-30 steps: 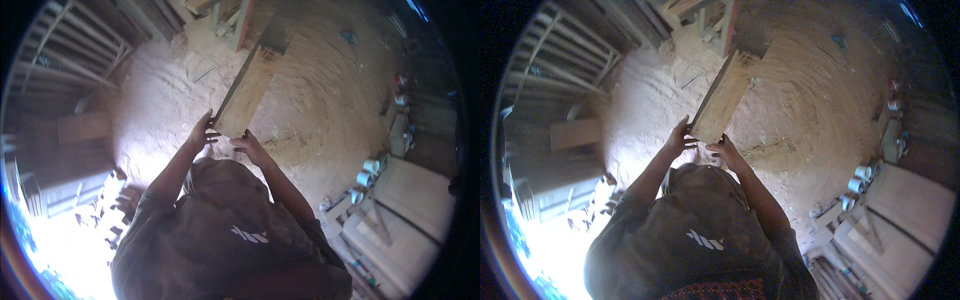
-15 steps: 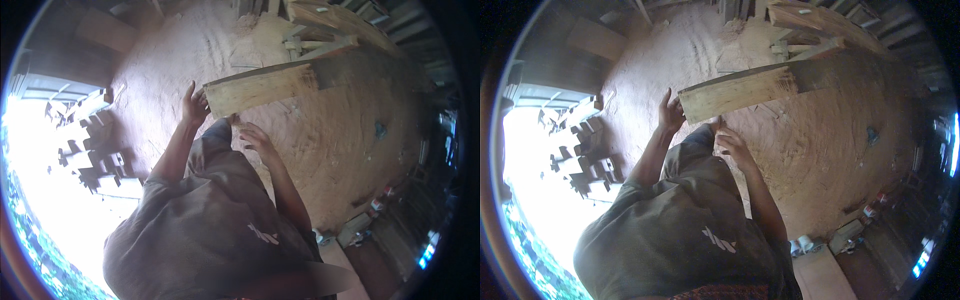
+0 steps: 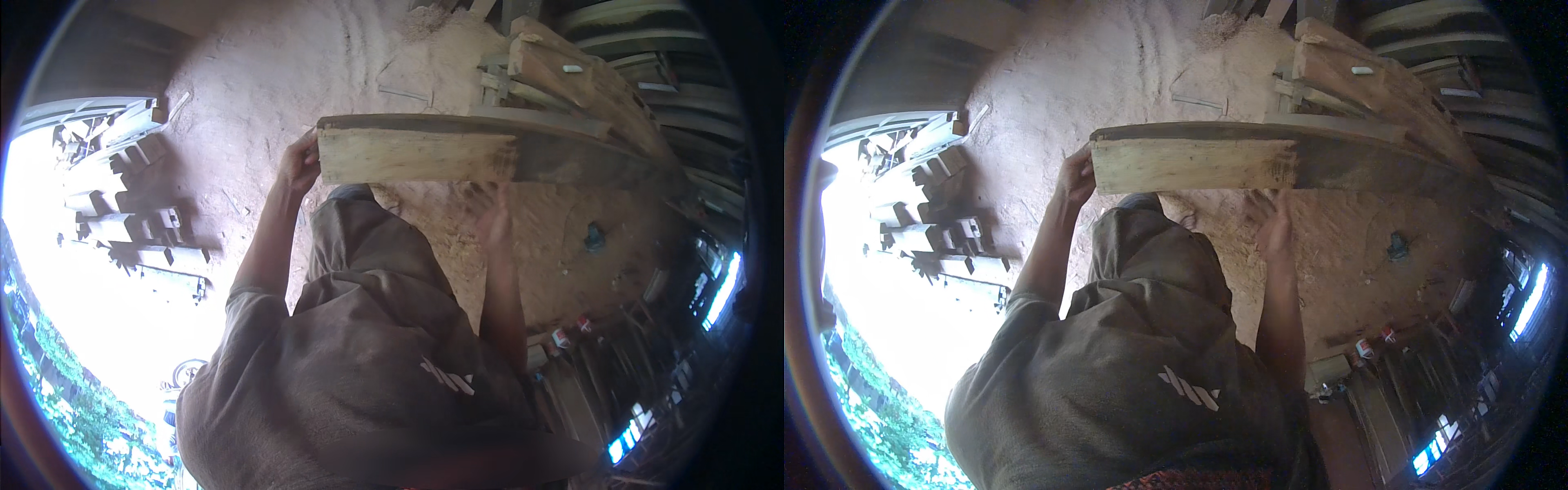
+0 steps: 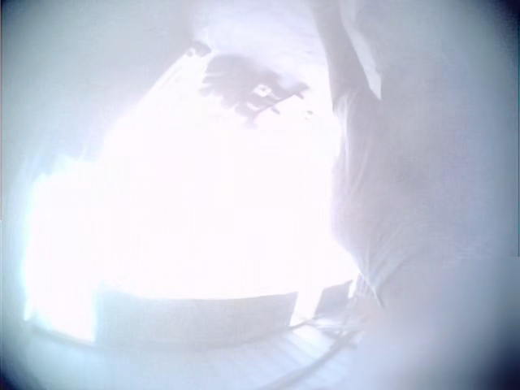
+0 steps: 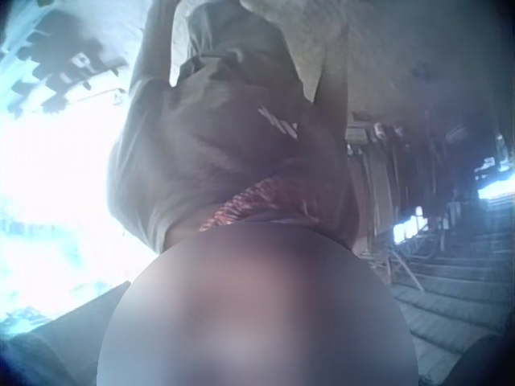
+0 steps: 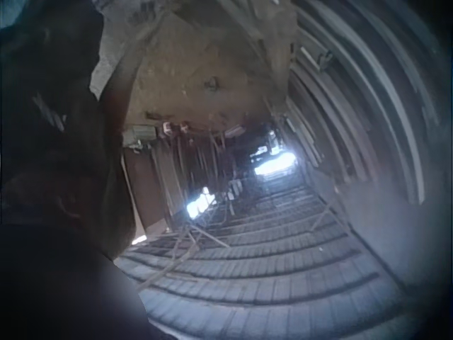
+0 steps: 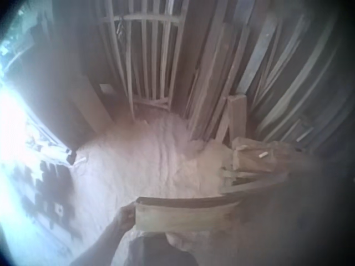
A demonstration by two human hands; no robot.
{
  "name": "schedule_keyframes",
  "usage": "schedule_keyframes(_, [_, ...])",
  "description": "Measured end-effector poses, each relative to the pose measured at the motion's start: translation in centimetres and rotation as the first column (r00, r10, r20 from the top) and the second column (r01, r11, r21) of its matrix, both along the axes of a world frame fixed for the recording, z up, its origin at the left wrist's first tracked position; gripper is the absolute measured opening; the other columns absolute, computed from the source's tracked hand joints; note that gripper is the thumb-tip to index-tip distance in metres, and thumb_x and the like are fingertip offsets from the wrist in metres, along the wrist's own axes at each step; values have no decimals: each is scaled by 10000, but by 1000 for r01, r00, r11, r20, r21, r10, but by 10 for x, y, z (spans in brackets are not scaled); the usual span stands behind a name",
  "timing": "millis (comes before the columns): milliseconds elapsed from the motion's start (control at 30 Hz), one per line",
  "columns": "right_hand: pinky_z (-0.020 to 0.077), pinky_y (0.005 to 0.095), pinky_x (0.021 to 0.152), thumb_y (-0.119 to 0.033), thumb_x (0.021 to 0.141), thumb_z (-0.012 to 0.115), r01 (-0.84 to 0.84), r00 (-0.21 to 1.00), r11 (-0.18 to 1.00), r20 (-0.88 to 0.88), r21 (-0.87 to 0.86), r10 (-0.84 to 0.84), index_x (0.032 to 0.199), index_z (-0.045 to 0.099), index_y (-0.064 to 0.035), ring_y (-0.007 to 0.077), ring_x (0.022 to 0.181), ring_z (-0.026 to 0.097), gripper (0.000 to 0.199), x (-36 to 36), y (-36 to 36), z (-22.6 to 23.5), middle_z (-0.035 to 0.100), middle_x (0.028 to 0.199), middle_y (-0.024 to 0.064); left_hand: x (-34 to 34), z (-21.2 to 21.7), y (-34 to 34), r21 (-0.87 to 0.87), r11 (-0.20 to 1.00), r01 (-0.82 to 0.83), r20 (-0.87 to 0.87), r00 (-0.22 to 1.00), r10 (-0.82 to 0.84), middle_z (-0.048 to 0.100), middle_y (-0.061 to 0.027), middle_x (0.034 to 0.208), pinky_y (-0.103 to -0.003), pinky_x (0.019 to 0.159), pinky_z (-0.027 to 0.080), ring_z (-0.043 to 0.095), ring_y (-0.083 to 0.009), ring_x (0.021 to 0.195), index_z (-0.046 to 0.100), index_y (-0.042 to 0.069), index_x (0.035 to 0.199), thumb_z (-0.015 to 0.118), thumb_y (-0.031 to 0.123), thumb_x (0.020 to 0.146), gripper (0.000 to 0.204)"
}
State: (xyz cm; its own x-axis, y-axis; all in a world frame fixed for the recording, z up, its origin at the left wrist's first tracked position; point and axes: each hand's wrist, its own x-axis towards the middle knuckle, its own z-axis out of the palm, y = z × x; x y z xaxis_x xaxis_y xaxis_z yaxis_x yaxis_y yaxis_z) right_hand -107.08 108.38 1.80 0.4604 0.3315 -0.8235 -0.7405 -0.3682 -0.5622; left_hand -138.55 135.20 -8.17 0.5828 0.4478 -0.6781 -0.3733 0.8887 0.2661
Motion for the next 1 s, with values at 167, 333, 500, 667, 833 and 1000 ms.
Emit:
schedule_keyframes(167, [366,490,1150,-742,942,507,189,982,970,-4,156,-190,1595,227,-37,339,1405,418,1000,64,15,-8,386,1550,196,-12,-3,-6,23,1000,-10,107,994,8,630,22,917,-205,682,460,488,-44,658,632,14,1213,578,196,1008,279])
schedule_keyframes(333, [390,532,1116,-809,892,512,378,910,925,170,39,-379,1611,233,-116,312,1434,389,1036,117,-8,-19,373,1585,131,-7,30,-12,180,983,31,19,999,-35,580,-170,1419,-475,1110,455,567,-311,1297,532,9,1428,455,304,1050,485])
schedule_keyframes(500, [401,456,1125,-801,886,535,387,856,826,172,410,-487,1585,282,-73,286,1416,424,1040,159,-17,-25,415,1564,122,5,61,-21,329,938,106,-109,991,-73,618,-122,1348,-439,1061,475,594,-278,1234,571,55,1381,414,395,1084,478])
schedule_keyframes(667, [419,415,1121,-782,901,536,423,861,882,211,209,-463,1560,301,-16,275,1392,454,1038,174,-26,-34,441,1531,142,0,58,-38,376,926,42,-307,948,81,632,-105,1272,-424,1023,480,596,-266,1192,571,83,1343,389,522,1080,543])
schedule_keyframes(833, [401,376,1136,-749,934,521,443,863,854,127,271,-488,1549,322,14,276,1376,466,1000,132,-43,-15,441,1529,155,-36,57,-60,274,958,88,-428,903,40,544,-148,1368,-514,1045,463,552,-343,1225,465,107,1442,427,630,1015,677])
schedule_keyframes(1000, [388,345,1120,-665,981,535,403,831,911,385,81,-402,1462,469,58,246,1328,495,871,125,-34,-15,543,1437,167,-33,79,-38,207,975,84,-530,847,39,485,-183,1466,-577,1098,426,502,-374,1318,413,159,1521,443,602,1008,679])
